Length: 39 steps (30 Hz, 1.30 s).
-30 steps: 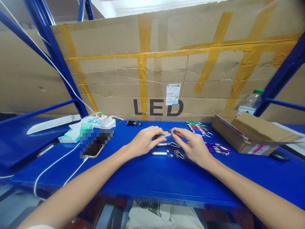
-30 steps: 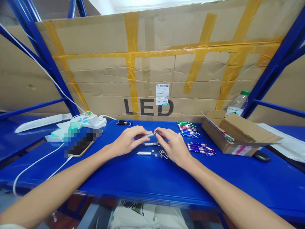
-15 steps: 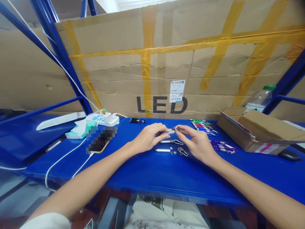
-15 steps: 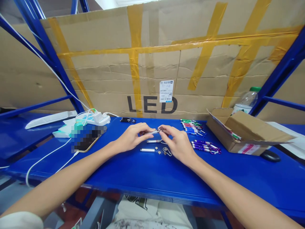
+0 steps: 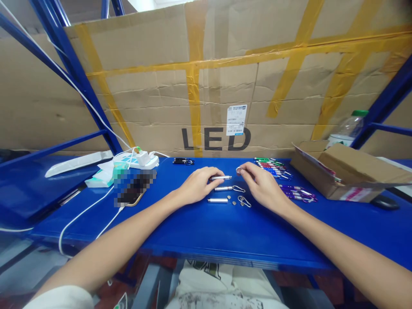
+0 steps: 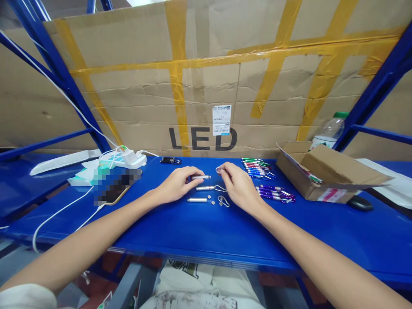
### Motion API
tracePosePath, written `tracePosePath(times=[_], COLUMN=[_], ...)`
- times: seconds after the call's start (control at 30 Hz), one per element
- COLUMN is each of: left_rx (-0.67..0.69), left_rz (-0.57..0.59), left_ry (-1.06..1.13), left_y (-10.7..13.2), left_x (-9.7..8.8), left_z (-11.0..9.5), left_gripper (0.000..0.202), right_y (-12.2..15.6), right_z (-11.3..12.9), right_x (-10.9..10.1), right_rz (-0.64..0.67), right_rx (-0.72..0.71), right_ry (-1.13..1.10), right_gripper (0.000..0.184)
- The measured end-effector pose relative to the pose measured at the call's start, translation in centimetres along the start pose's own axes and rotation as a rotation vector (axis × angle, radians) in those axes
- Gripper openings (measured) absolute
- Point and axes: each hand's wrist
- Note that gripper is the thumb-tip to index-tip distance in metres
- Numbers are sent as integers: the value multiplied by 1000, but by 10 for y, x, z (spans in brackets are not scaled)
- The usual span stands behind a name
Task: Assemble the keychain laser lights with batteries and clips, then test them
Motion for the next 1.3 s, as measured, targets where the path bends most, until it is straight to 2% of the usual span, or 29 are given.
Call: tracePosePath(times=[0.2,0.33,0.57,0.7,0.87,1.1,1.3], left_rx=[-46,-51,-53,-1,18,2,-13], left_rz=[41,110,118,97,154,145,129], left_ry=[107,107,29,-38,-82,-140,-181], left_y=[1,1,2,1,1,4,4], left_x=[1,-1,0,1,4,7,6], left_z=[-3,-5,1,5,11,16,16], left_gripper=[22,24,26,25,26,28,26], right_y=[0,0,0,0,1,-1,-1], right_z=[-1,-1,-5,-8,-9,-21,-21], right_x=[1,1,2,3,2,4,4], right_rz=[205,255,256,240,249,196,243], right_rx=[160,166,148,101,83,-78,51], right_ry=[35,87,89,98,97,194,124], right_gripper=[28,26,26,25,24,28,9])
Point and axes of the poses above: each hand's wrist, its own y-axis away from the middle knuckle, its own x-axis out of the palm, z = x × y, and after that the axes turned 7 degrees about -z, right-handed
